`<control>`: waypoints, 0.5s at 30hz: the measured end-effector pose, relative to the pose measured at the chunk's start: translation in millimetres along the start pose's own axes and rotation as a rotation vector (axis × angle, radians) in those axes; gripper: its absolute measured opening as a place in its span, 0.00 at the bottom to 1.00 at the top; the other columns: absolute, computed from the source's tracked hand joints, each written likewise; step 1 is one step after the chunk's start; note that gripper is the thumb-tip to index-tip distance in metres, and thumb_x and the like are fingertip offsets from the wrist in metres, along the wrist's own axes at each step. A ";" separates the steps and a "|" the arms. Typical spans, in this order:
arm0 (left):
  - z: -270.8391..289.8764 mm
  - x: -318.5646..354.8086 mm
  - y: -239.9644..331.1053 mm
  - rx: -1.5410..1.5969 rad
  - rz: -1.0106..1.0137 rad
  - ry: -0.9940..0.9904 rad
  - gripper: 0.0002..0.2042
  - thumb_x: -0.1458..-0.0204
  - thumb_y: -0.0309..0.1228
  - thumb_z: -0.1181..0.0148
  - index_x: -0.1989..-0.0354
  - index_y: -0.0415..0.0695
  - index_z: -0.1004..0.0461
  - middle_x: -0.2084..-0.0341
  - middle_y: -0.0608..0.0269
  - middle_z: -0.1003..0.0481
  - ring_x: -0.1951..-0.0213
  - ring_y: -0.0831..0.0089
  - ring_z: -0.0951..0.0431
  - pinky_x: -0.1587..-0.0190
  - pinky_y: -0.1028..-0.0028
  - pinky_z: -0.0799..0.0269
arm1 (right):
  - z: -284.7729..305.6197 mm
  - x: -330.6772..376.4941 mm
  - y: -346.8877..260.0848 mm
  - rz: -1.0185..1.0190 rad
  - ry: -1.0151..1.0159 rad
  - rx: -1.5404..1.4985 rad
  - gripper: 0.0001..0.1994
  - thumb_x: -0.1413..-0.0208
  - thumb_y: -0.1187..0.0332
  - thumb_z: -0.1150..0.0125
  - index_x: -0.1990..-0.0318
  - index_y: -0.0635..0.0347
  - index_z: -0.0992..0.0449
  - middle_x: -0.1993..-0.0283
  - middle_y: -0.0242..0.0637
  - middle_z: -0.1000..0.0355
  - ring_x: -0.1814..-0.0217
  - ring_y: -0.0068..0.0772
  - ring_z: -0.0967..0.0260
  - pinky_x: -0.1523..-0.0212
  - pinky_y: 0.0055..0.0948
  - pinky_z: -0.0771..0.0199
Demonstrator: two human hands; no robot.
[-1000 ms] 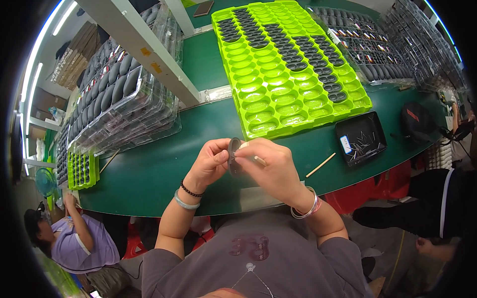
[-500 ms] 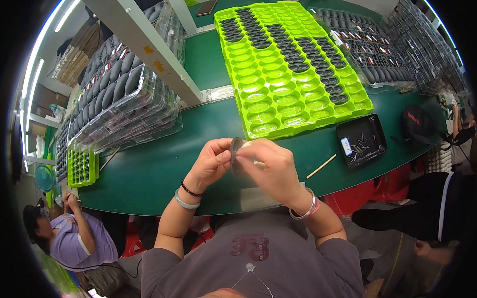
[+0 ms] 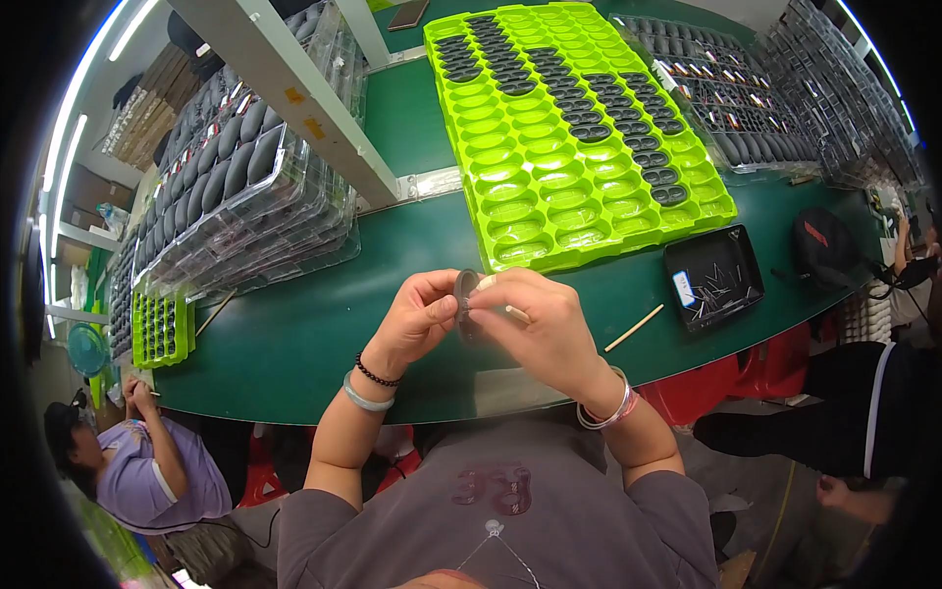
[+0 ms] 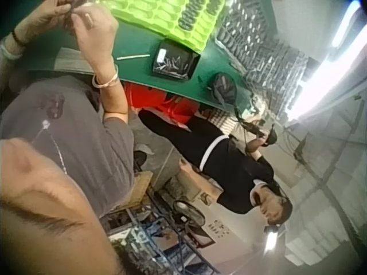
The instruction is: The person assembles small plastic components by taking an inner component from a tray and inserting it into a plastic shell using tweezers and an alignment stick, then placing the finished part into a tray.
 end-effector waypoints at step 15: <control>9.4 -1.6 16.8 -0.160 -0.040 0.074 0.18 0.46 0.31 0.44 0.50 0.34 0.32 0.63 0.60 0.26 0.61 0.75 0.26 0.56 0.75 0.29 | 38.0 8.2 24.8 -0.117 -0.090 0.403 0.10 0.55 0.73 0.36 0.63 0.64 0.24 0.69 0.39 0.31 0.73 0.34 0.34 0.71 0.28 0.35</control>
Point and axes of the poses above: each hand's wrist, its own x-axis away from the middle knuckle, its own z-axis out of the back of the hand, y = z × x, the point moved 4 cm from there along -x, towards the middle knuckle
